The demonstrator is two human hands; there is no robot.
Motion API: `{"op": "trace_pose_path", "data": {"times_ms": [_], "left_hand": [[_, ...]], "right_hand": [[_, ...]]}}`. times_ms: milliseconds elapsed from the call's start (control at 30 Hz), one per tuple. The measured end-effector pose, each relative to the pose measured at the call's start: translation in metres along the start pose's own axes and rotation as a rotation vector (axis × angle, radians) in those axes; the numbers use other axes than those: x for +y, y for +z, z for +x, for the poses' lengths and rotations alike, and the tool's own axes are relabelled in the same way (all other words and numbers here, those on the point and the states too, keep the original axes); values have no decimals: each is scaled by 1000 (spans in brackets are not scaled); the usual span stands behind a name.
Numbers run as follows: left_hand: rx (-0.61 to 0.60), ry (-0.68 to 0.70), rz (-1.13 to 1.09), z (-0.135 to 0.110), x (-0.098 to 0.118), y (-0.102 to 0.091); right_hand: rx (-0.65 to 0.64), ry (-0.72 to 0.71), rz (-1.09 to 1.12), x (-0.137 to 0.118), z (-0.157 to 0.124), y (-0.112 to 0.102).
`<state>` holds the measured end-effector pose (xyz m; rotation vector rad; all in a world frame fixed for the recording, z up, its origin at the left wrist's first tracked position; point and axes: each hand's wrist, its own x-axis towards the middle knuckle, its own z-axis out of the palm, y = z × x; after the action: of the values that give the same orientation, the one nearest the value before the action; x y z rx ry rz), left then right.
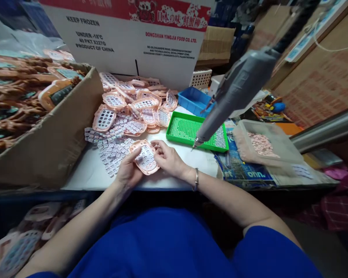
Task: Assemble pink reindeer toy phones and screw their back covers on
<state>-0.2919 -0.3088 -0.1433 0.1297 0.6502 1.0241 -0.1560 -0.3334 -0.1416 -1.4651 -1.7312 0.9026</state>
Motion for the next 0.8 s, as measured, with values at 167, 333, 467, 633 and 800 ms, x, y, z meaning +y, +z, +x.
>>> {"op": "trace_pose_path", "data": {"times_ms": [167,333,467,633,800], "left_hand": [[-13,-88,-110,4,4,-3],[-91,-90,-133,10,9,-4],[-116,-172,-101,9,11,-6],[-159,-186,-100,12,11,-12],[-154,-208,-129,14,11,-11]], "right_hand": [[166,-227,-581,-29,9,-16],[195,-550,-526,-94,67,-12],[1,-673,-631,-137,152,11],[-271,-832,-941,-173,232,37],[-475,-899,-1191,-198,243,45]]}}
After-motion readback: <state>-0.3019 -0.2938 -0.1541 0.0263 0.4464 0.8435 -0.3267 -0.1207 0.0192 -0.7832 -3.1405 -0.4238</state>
